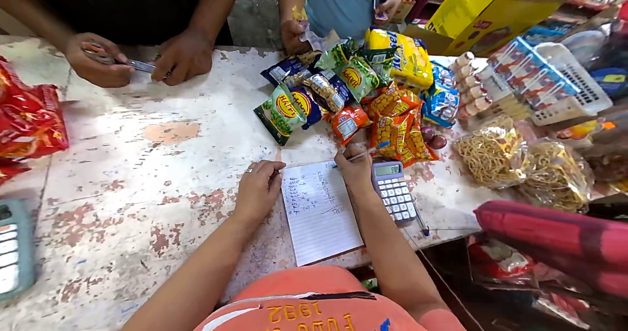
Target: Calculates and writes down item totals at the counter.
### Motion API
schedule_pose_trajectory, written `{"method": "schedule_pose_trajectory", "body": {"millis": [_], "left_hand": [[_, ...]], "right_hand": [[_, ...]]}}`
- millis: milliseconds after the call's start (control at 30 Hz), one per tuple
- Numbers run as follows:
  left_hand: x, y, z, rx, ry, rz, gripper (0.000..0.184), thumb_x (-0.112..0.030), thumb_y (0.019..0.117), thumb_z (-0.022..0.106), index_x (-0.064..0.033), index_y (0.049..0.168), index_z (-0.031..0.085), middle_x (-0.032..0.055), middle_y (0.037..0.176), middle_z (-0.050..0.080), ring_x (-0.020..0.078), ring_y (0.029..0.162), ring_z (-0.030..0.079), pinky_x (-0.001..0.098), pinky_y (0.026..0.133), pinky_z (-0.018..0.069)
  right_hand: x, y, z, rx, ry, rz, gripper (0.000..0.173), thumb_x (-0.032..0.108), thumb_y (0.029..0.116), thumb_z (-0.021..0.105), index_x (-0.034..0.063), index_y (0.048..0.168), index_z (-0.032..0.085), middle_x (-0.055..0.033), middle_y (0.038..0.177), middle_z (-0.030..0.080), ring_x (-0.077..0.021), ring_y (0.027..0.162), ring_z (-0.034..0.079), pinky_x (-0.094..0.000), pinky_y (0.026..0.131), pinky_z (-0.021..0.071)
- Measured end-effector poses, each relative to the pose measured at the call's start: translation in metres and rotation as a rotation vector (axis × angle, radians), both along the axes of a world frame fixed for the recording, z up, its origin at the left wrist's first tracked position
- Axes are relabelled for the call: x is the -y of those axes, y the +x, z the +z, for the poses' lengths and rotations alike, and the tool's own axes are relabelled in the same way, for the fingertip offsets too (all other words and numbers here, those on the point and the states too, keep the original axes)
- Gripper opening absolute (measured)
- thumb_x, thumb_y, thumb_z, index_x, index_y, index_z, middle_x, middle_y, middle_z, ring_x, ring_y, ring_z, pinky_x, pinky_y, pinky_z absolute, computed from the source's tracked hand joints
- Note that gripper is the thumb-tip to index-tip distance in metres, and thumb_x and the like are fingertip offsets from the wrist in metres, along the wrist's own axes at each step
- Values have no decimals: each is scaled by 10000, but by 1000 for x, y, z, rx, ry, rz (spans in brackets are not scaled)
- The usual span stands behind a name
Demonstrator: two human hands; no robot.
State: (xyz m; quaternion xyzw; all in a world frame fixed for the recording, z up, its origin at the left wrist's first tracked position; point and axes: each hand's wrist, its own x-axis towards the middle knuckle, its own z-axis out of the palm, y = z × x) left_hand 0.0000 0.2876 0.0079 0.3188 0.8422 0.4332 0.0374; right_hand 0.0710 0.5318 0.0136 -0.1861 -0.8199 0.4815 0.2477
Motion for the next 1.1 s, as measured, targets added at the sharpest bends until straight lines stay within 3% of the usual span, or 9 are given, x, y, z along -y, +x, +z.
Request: {"method": "schedule_pose_trajectory", "body": {"millis": [233,333,400,467,600,800,900,967,1100], "left_hand": [[-1,-4,-5,-29,19,-5,218,-124,1000,615,-50,1183,707,124,1119,704,300,1023,663,528,898,512],[0,-7,-4,33,47,13,227,-155,1013,620,-78,1212,697,94,1096,701,233,957,671,475,868,544],[1,-8,-3,78,99,38,241,-147,1017,611,-72,1235,682,106,1135,690,203,930,681,425,840,573],[3,-9,-4,97,174,55,253,-108,1016,592,-52,1254,656,134,1223,645,191,940,675,377,814,585],[4,-10,-6,96,262,78,257,-110,1011,587,-29,1246,654,141,1212,642,169,939,666,314,777,575],[8,-7,1,216,357,248,331,-138,991,628,-25,1302,608,180,1297,552,212,1045,608,341,822,538],[15,-5,9,290,345,279,307,-168,1015,603,-11,1278,606,87,1017,616,104,838,589,265,747,503],[27,7,27,325,170,150,328,-232,1053,546,-6,1282,609,108,1012,661,146,857,626,336,786,525],[47,44,36,-25,-180,-116,335,-285,1029,522,-62,1171,729,173,1113,682,397,1060,637,593,855,516]], "right_hand": [[3,-2,0,-86,-128,-46,236,64,948,634,95,728,554,71,611,486,-7,534,456,-193,526,411],[6,4,9,-92,-268,-27,126,147,992,650,33,972,600,-18,808,601,-70,669,564,-247,615,510],[16,22,21,22,-223,34,259,222,1035,596,44,1222,588,-52,1008,655,-92,842,624,-292,753,553],[27,50,17,96,-76,43,323,283,1061,543,74,1303,583,-70,1058,670,-118,857,637,-327,749,558],[36,112,-4,-52,314,-31,278,144,1001,570,-79,1134,670,-210,1070,688,-195,972,678,-307,861,567],[47,167,-23,-161,485,-54,232,196,1014,594,-15,1083,666,-202,1093,654,-129,1004,658,-175,878,533],[49,160,-17,-101,504,-68,211,119,949,624,-42,1060,704,-243,1092,676,-191,906,690,-225,778,569],[49,157,-16,-74,492,-65,210,113,939,625,-38,1055,714,-244,1100,681,-197,861,691,-237,732,572],[49,158,-18,-82,473,-76,203,114,943,614,-35,1034,718,-227,1075,680,-152,816,667,-201,702,552]]}}
